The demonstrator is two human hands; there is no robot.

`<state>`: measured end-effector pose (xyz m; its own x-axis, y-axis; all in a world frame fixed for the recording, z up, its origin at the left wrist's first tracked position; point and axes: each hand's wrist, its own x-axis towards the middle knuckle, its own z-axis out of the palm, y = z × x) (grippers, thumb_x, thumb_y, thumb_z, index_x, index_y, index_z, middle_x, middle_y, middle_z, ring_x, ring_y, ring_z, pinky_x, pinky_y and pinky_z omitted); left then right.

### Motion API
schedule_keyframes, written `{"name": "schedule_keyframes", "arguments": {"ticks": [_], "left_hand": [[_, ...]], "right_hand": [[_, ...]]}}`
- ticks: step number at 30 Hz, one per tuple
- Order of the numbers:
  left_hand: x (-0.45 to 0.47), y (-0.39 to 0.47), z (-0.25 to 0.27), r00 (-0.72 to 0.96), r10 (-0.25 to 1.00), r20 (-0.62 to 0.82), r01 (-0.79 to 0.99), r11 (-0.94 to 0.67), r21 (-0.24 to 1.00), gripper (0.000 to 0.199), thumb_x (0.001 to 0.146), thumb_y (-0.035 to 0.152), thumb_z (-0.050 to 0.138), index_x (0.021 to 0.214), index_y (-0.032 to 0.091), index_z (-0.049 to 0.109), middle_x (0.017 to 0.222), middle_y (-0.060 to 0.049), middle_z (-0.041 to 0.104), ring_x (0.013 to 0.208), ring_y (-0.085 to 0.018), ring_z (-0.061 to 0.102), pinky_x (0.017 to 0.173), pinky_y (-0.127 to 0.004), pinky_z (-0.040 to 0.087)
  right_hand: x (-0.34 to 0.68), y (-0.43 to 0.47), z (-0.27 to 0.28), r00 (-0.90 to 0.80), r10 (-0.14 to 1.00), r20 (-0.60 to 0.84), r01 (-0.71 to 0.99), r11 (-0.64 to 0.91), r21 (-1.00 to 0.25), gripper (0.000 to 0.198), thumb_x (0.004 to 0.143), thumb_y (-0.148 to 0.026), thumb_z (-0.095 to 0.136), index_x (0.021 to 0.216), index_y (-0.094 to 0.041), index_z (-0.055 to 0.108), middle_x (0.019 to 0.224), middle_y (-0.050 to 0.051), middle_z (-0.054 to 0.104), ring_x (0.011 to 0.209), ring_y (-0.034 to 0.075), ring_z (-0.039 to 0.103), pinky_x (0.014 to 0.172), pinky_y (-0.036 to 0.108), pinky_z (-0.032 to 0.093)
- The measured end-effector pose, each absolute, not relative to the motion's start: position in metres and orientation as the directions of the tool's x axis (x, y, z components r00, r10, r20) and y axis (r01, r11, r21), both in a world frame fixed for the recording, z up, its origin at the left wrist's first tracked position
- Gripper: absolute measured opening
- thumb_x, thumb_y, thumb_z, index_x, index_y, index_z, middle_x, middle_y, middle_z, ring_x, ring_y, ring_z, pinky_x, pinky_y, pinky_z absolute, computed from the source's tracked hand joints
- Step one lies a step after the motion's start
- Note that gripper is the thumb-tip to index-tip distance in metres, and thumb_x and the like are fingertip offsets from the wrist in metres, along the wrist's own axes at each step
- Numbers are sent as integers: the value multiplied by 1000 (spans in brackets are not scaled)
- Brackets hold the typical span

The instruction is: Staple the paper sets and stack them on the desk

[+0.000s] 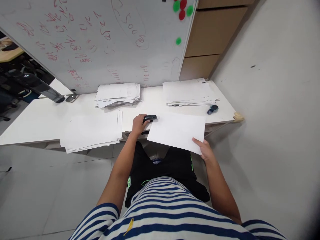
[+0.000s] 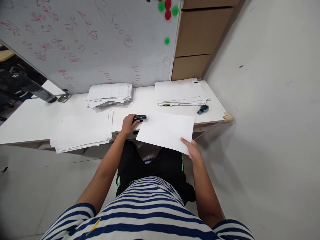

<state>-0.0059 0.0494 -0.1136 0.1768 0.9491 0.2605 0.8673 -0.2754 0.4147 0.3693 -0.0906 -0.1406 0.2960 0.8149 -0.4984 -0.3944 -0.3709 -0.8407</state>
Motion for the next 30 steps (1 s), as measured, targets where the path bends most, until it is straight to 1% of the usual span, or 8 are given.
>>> {"name": "schedule_keyframes", "arguments": {"ticks": [4,8,13,16,19,22,25,30], "left_hand": [[-9,49,-104,219,954,204,839,-290,461,39,94,42,61,127,22,64,123,-11,69,114,-31,61,101,-45,47],[-14,52,-81,281,957,73,762,-269,589,43,95,53,55,125,25,68,132,-8,69,128,-29,57,108,-41,45],[4,68,-55,119,987,105,744,-159,649,47,102,55,38,114,22,70,125,-9,72,119,-26,63,104,-41,48],[27,81,-48,91,984,152,806,-163,570,45,103,52,37,112,23,70,124,-9,72,123,-28,59,106,-45,47],[50,93,-51,123,979,162,881,-183,437,42,103,48,37,115,25,70,131,-10,69,138,-31,49,116,-52,37],[67,101,-62,126,992,30,940,-129,316,47,102,51,38,133,25,63,151,-13,55,154,-36,29,123,-63,22],[74,105,-73,205,977,-55,957,-188,220,58,100,51,38,149,24,51,165,-14,38,160,-39,12,124,-69,8],[71,109,-84,212,977,25,943,-212,257,63,100,51,37,156,22,43,167,-16,34,161,-38,10,124,-69,5]], "right_hand": [[354,-86,-138,198,847,-493,-369,-402,-838,40,59,-29,95,94,-17,78,99,7,82,80,24,78,70,32,66],[353,-84,-138,214,864,-457,-382,-357,-853,46,60,-34,94,99,-18,77,97,6,82,79,22,77,69,31,65],[362,-89,-139,245,884,-398,-390,-286,-875,51,56,-41,93,99,-20,76,85,2,81,73,21,75,64,30,61],[364,-92,-141,290,873,-393,-379,-272,-884,50,54,-40,93,97,-20,76,80,1,80,70,19,73,64,28,59],[362,-94,-143,318,861,-396,-372,-271,-888,48,55,-40,92,96,-20,76,80,0,79,68,17,71,65,28,57],[358,-94,-146,349,844,-407,-366,-278,-888,45,56,-40,90,94,-20,75,80,0,79,68,17,71,65,29,57],[354,-95,-151,365,841,-399,-344,-276,-897,43,59,-41,87,95,-21,74,80,1,79,71,19,72,68,31,57],[345,-98,-159,379,825,-419,-340,-296,-892,46,60,-45,85,98,-22,72,80,1,79,78,23,74,72,34,59]]}}
